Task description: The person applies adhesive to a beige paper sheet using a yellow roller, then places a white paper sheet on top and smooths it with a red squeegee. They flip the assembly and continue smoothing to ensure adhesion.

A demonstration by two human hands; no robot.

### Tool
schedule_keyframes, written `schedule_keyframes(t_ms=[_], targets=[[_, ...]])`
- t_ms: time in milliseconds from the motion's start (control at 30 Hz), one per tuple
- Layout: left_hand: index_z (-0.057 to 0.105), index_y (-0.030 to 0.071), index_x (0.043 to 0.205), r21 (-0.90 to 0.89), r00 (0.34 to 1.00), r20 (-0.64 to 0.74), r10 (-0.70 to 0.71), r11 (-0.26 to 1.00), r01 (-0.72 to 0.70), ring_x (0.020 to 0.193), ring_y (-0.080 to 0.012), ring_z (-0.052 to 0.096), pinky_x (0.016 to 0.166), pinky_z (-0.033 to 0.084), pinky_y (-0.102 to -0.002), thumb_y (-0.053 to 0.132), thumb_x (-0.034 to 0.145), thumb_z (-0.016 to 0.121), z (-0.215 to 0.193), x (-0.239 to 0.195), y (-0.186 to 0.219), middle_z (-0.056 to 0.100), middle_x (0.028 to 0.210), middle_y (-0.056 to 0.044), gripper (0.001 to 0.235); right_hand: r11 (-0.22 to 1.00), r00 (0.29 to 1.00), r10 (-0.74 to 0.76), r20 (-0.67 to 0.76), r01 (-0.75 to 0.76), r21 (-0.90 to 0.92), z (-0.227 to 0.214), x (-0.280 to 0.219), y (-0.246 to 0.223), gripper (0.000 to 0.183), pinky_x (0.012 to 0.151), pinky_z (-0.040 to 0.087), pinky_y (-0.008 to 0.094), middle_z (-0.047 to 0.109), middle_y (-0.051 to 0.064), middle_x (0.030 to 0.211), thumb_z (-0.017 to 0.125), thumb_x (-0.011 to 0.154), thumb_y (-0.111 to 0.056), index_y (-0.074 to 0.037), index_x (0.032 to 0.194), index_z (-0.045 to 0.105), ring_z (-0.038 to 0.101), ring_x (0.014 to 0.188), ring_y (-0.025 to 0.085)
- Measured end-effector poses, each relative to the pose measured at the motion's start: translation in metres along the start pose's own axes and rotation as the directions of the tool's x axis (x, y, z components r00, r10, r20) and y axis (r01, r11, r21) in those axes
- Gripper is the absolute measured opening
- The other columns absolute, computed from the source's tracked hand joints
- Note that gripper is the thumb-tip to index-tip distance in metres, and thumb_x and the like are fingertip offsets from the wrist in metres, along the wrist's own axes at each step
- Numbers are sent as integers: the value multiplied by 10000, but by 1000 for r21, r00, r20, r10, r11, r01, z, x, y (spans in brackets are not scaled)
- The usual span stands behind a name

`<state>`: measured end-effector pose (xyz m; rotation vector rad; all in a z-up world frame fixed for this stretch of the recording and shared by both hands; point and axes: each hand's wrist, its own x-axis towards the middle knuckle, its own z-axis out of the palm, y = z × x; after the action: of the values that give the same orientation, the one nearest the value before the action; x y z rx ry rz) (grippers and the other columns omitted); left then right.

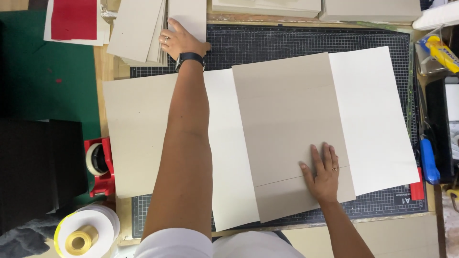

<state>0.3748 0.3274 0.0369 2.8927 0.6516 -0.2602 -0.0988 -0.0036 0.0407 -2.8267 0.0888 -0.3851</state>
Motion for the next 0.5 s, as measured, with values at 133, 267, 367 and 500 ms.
schedule_keyframes(t_ms=[133, 267, 367, 500], targets=[[193, 161, 1504, -130, 999, 27, -35, 991, 38, 1358, -430, 373, 1146, 335, -512, 707, 562, 998, -11, -4, -8, 373, 1434, -188, 1354, 1000, 1000, 3, -18, -3, 2, -1, -1, -3, 623, 1192, 313, 640, 378, 192, 1666, 607, 1001, -435, -171, 1553, 489, 315, 1561, 400], [248, 162, 1466, -171, 999, 33, -35, 985, 40, 1342, -417, 398, 1143, 331, -511, 730, 555, 1007, -17, -2, -12, 402, 1410, -183, 1315, 1000, 1000, 15, 1, -15, 9, -3, -3, -2, 627, 1212, 284, 624, 354, 187, 1678, 589, 1011, -437, -190, 1572, 460, 285, 1574, 390], [257, 184, 1446, -205, 996, 87, -32, 977, 50, 1368, -408, 379, 1156, 309, -501, 708, 563, 1004, -23, -5, -14, 369, 1427, -176, 1270, 1000, 1000, 4, -10, -4, -2, -5, -4, -3, 631, 1194, 312, 631, 374, 199, 1665, 599, 1006, -442, -197, 1571, 461, 308, 1561, 414], [207, 159, 1497, -224, 996, 91, -17, 974, 37, 1370, -412, 386, 1173, 320, -507, 695, 599, 1003, -24, -4, -21, 363, 1435, -186, 1314, 1000, 1000, -11, -22, 11, 12, -3, -3, -3, 634, 1201, 305, 619, 371, 204, 1664, 599, 1009, -441, -191, 1575, 456, 303, 1562, 415]])
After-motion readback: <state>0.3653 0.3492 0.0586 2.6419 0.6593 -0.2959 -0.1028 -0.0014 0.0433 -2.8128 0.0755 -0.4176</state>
